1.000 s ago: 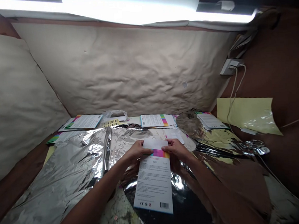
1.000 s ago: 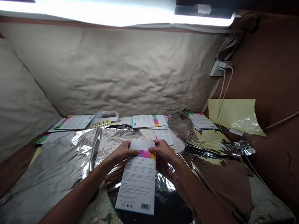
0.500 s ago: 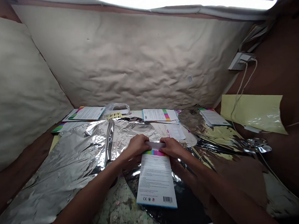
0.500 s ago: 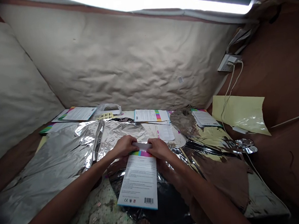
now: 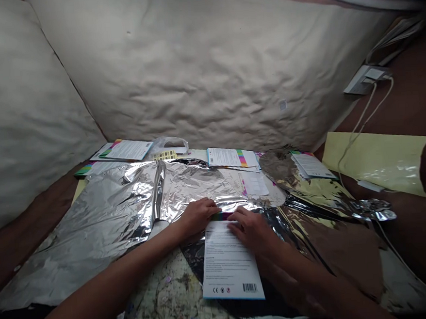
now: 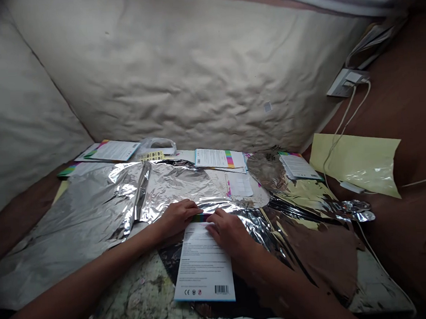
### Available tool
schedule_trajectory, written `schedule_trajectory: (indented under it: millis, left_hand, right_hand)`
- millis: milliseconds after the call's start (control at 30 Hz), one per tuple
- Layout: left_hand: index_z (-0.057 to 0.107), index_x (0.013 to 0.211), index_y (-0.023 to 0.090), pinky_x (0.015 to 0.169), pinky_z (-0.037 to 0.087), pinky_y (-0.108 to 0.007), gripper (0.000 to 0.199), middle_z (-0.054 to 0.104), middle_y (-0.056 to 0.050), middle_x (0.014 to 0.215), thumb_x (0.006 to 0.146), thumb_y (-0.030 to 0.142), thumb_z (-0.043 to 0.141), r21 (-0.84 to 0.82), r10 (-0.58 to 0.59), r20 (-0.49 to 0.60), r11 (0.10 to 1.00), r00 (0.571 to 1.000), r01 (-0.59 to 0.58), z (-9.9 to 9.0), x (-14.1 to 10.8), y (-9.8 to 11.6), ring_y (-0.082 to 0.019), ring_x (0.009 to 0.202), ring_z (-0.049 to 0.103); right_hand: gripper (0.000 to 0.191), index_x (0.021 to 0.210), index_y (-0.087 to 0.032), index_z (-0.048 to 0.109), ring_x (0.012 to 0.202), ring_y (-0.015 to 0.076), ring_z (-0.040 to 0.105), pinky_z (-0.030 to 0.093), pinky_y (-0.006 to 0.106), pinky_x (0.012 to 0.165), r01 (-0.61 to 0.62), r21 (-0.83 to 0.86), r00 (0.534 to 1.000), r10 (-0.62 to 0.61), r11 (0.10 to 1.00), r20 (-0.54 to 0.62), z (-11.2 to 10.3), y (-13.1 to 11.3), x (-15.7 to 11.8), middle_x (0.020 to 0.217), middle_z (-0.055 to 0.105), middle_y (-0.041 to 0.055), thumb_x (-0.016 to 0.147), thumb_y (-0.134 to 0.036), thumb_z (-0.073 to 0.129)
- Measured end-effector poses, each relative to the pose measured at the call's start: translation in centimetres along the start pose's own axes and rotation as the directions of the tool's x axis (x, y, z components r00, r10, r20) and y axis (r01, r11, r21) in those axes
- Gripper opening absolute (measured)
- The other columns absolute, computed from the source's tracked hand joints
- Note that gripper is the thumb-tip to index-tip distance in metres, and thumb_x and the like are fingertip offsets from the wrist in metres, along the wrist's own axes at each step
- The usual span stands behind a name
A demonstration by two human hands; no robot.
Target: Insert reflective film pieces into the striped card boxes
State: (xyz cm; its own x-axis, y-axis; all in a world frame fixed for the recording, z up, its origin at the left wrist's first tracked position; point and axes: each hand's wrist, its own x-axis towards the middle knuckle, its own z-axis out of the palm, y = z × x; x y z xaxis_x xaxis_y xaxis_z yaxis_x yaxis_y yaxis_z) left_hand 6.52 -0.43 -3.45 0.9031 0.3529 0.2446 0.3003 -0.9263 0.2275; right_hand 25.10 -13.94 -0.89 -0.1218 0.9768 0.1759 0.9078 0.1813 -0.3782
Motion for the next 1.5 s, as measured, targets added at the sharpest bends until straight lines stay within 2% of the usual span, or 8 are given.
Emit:
schedule_trajectory:
  millis: [233, 567, 800, 967, 1167, 1333, 1433, 1500]
  left_hand:
    - [0.064, 0.125, 0.031, 0.074, 0.043, -0.029, 0.040, 0.067, -0.003, 0.102, 0.092, 0.013, 0.051, -0.046, 0.056, -0.015, 0.997, 0.998, -0.057, -0.5, 0.0, 0.7, -0.019, 0.091, 0.057]
    - [0.059, 0.129, 0.024, 0.089, 0.041, -0.036, 0.035, 0.063, -0.008, 0.112, 0.097, 0.031, 0.048, -0.061, 0.214, 0.008, 0.975, 0.977, -0.213, -1.5, -0.7, 1.0, -0.023, 0.100, 0.053]
    - [0.064, 0.120, 0.023, 0.091, 0.040, -0.038, 0.029, 0.064, -0.008, 0.114, 0.097, 0.032, 0.049, -0.079, 0.255, 0.047, 0.965, 0.966, -0.251, -1.5, -0.3, 0.3, -0.024, 0.102, 0.054]
    - [0.071, 0.098, 0.022, 0.087, 0.043, -0.030, 0.022, 0.064, -0.005, 0.109, 0.093, 0.038, 0.059, -0.317, 0.144, 0.003, 0.939, 0.990, -0.136, -0.8, -0.6, 0.0, -0.018, 0.098, 0.058]
    - [0.065, 0.107, 0.017, 0.086, 0.044, -0.038, 0.031, 0.059, -0.010, 0.107, 0.086, 0.041, 0.066, -0.139, -0.234, -0.029, 0.964, 0.972, 0.228, -0.6, -0.4, 2.0, -0.027, 0.102, 0.052]
    - [0.065, 0.097, 0.018, 0.084, 0.043, -0.037, 0.029, 0.058, -0.008, 0.104, 0.079, 0.041, 0.070, -0.241, -0.276, 0.115, 0.924, 0.954, 0.297, -1.4, -0.2, 2.3, -0.027, 0.103, 0.051]
    - [0.064, 0.096, 0.019, 0.076, 0.045, -0.032, 0.037, 0.062, -0.005, 0.096, 0.071, 0.042, 0.077, -0.479, -0.306, 0.233, 0.790, 0.923, 0.383, -2.1, 0.0, 2.0, -0.024, 0.091, 0.057]
    - [0.062, 0.105, 0.019, 0.067, 0.045, -0.028, 0.049, 0.065, -0.002, 0.088, 0.066, 0.041, 0.080, -0.677, -0.328, 0.321, 0.577, 0.889, 0.457, -2.8, 0.2, 2.2, -0.020, 0.079, 0.060]
  right_hand:
    - [0.029, 0.116, -0.020, 0.061, 0.095, 0.0243, 0.061, 0.051, 0.037, 0.081, -0.184, -0.008, 0.968, 0.182, 0.983, 0.173, -0.2, -1.8, -0.5, 0.114, 0.057, 0.0086, 0.089, -0.031, 0.063]
    - [0.012, 0.101, -0.019, 0.065, 0.101, 0.0257, 0.053, 0.044, 0.038, 0.087, 0.006, -0.113, 0.971, -0.033, 0.994, -0.236, 2.2, -0.9, -1.7, 0.107, 0.061, 0.0100, 0.093, -0.020, 0.056]
    - [0.005, 0.087, -0.021, 0.063, 0.086, 0.0199, 0.057, 0.041, 0.035, 0.081, -0.066, 0.120, 0.997, 0.062, 0.991, 0.034, 0.3, 0.0, 0.2, 0.088, 0.066, 0.0021, 0.084, -0.017, 0.063]
    - [0.025, 0.104, -0.025, 0.063, 0.085, 0.0181, 0.061, 0.043, 0.029, 0.072, -0.279, 0.265, 0.949, 0.223, 0.923, 0.224, -0.3, 1.1, 1.9, 0.096, 0.066, 0.0001, 0.080, -0.025, 0.068]
    - [0.041, 0.109, -0.025, 0.065, 0.103, 0.0254, 0.053, 0.041, 0.037, 0.086, -0.244, 0.063, 0.966, 0.237, 0.968, 0.105, 0.5, 1.8, 1.6, 0.105, 0.060, 0.0044, 0.073, -0.041, 0.077]
    - [0.046, 0.117, -0.026, 0.065, 0.108, 0.0268, 0.052, 0.039, 0.041, 0.093, -0.233, 0.119, 0.971, 0.224, 0.965, 0.082, 0.3, 1.6, 0.4, 0.110, 0.059, 0.0061, 0.075, -0.040, 0.076]
    - [0.040, 0.108, -0.023, 0.068, 0.098, 0.0250, 0.057, 0.043, 0.037, 0.085, -0.285, 0.363, 0.954, 0.228, 0.887, 0.192, -0.9, 1.7, 0.1, 0.102, 0.064, 0.0049, 0.072, -0.037, 0.077]
    - [0.032, 0.093, -0.019, 0.069, 0.081, 0.0212, 0.060, 0.045, 0.032, 0.072, -0.373, 0.596, 0.925, 0.239, 0.711, 0.294, -1.6, 1.9, 0.1, 0.087, 0.067, 0.0025, 0.068, -0.037, 0.079]
